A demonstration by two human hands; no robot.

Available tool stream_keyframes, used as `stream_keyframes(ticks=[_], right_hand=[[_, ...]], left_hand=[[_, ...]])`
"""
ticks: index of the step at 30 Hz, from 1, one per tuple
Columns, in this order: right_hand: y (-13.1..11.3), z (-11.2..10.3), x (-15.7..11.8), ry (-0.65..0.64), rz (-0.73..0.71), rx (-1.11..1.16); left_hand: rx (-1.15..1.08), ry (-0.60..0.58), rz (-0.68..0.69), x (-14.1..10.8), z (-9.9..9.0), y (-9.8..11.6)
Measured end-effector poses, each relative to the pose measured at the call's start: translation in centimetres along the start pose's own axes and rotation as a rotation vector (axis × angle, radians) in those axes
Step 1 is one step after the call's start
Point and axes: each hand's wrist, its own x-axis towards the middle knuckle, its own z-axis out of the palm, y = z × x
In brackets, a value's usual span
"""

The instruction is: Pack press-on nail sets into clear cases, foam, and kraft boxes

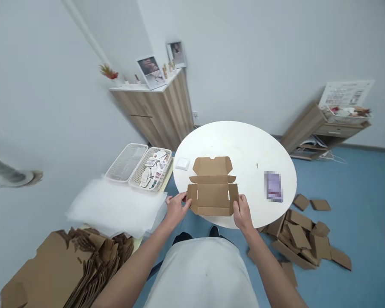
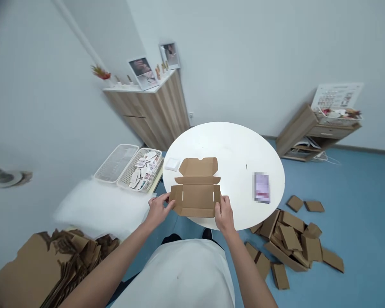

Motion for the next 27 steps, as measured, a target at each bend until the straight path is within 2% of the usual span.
stream_keyframes(ticks=[6, 10, 14, 17, 21, 27], right_hand=[[3.2, -0.4, -1.1, -0.089, 0.214, -0.086], [4.1, 0.0, -1.9, -0.090, 0.346, -0.030], [4.0, 0.3, -2.3, -0.061, 0.446, 0.100], [3.4, 0.7, -2.0, -0.054, 0.470, 0.129], [2.7, 1.3, -1.1, -0.055, 0.441, 0.059], [3.0, 2.6, -0.2, -0.081, 0.415, -0.019]], left_hand=[[0.022, -0.146, 0.022, 2.9, 3.3, 0.8], [0.022, -0.192, 0.039, 4.0, 4.7, 0.1], [0.005, -0.244, 0.019, 5.2, 5.6, -1.3], [-0.052, -0.255, -0.014, 6.4, 6.3, -2.6], [-0.171, -0.245, -0.014, 8.3, 7.3, -4.0], [-0.277, -0.251, 0.038, 9.8, 8.0, -4.8]])
